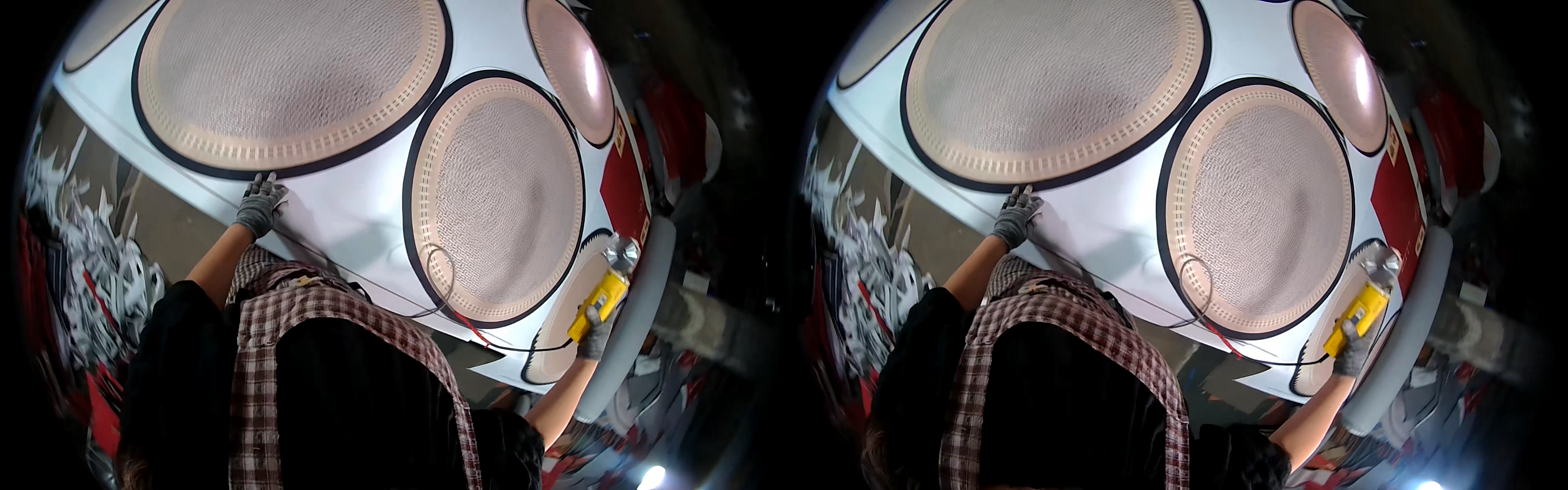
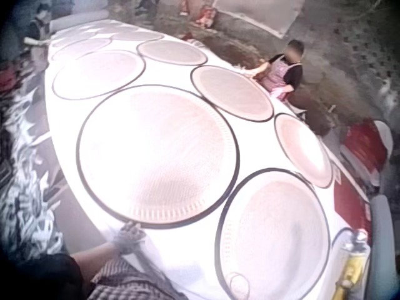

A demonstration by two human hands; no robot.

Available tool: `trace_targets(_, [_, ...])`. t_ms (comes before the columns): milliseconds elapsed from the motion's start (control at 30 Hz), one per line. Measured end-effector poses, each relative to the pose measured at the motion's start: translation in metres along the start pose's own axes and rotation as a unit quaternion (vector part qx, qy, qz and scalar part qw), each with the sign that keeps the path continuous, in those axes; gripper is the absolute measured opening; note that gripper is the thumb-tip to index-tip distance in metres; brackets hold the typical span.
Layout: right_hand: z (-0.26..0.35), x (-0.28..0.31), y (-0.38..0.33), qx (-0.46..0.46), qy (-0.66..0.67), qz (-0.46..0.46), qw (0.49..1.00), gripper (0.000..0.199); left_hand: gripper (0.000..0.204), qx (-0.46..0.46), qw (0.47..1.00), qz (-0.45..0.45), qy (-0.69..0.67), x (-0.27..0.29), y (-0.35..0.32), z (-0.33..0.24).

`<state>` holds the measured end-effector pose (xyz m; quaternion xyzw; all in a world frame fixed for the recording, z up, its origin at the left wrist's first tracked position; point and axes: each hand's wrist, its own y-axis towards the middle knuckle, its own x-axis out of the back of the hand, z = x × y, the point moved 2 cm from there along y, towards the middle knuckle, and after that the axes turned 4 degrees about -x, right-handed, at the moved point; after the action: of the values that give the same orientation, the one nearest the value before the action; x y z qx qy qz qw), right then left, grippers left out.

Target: The person unrolls a large sheet of material containing circular patterns, then uses an electric rotary cutter to cut along the black outlines of the circles, removing the excess material by hand.

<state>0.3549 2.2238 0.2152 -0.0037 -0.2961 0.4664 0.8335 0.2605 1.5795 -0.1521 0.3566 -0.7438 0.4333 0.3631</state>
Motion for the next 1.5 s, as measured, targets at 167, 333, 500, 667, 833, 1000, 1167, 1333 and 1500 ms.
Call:
trace_targets(167, [-0.012,-0.051,0.127,0.102,-0.198,0.2,0.954,0.061,0.043,0.099,0.991,0.036,-0.081,-0.036,-0.042,-0.063])
trace_targets(333, [-0.003,-0.18,0.211,0.181,-0.394,0.355,0.828,0.061,0.043,0.211,0.967,-0.016,-0.141,-0.046,-0.101,-0.094])
trace_targets(500, [0.006,-0.294,0.264,0.371,-0.562,0.335,0.659,0.065,0.044,0.329,0.933,-0.055,-0.132,-0.065,-0.154,-0.097])
trace_targets(667, [0.021,-0.372,0.296,0.38,-0.628,0.38,0.563,0.068,0.044,0.401,0.893,-0.07,-0.192,-0.084,-0.195,-0.115])
trace_targets(833, [0.032,-0.408,0.296,0.407,-0.65,0.389,0.51,0.068,0.041,0.446,0.859,-0.089,-0.234,-0.111,-0.217,-0.132])
trace_targets(1000, [0.033,-0.432,0.306,0.421,-0.642,0.421,0.482,0.07,0.036,0.447,0.852,-0.101,-0.255,-0.124,-0.225,-0.142])
trace_targets(1167, [0.047,-0.445,0.292,0.45,-0.636,0.421,0.464,0.07,0.033,0.462,0.84,-0.111,-0.264,-0.121,-0.223,-0.146])
trace_targets(1333, [0.055,-0.458,0.288,0.489,-0.652,0.423,0.396,0.066,0.036,0.46,0.846,-0.081,-0.255,-0.114,-0.219,-0.148])
trace_targets(1500, [0.068,-0.473,0.265,0.505,-0.66,0.429,0.353,0.066,0.035,0.47,0.837,-0.098,-0.262,-0.113,-0.219,-0.154])
